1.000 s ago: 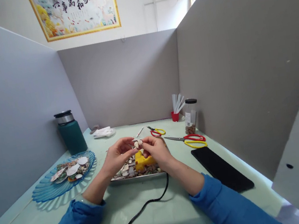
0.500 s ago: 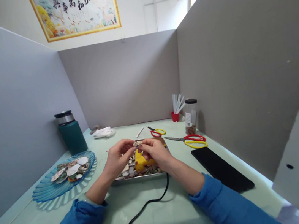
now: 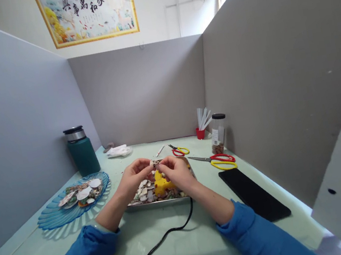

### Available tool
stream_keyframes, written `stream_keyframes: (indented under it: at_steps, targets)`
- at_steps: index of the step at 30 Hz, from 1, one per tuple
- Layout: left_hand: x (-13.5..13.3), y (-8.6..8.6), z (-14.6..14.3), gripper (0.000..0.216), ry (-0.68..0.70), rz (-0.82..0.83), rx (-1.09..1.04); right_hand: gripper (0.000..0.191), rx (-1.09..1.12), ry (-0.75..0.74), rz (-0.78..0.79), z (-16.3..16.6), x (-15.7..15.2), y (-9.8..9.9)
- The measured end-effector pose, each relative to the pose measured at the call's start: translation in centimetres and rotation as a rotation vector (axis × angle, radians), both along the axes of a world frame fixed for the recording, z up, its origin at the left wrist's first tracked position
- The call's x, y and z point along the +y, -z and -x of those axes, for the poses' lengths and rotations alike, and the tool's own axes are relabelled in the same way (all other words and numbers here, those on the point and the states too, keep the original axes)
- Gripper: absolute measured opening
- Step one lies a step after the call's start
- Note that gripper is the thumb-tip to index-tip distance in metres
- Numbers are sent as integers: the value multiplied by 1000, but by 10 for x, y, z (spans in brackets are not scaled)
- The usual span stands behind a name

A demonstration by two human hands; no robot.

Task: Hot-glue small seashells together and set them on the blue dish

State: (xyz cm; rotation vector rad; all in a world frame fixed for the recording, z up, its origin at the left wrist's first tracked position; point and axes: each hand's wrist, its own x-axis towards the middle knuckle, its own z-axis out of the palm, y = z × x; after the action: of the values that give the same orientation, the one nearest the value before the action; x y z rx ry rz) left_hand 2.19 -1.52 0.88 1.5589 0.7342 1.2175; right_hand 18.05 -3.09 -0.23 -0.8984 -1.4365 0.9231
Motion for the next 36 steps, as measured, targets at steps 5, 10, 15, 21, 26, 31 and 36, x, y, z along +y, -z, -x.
stream_keyframes:
  at_steps: [5, 10, 15, 21, 26, 31, 36]
  targets:
    - [-1, -1, 2, 36, 27, 67, -35, 20, -150, 182, -226, 0, -2, 4]
    - [1, 0, 3, 34, 45, 103, -63, 15, -219, 220, -302, -1, -5, 3]
    - [3, 2, 5, 36, 56, 138, -77, 15, -252, 248, -318, -2, -4, 4]
    - [4, 3, 5, 38, 53, 141, -51, 13, -277, 237, -314, -3, -3, 5]
    - [3, 1, 4, 35, 35, 111, -26, 14, -212, 189, -219, -4, 2, 6]
    - [1, -1, 4, 35, 50, 68, 3, 16, -101, 105, -94, -4, 4, 6]
    - [3, 1, 3, 34, 27, -4, 9, 17, -104, 83, -102, -3, 3, 6]
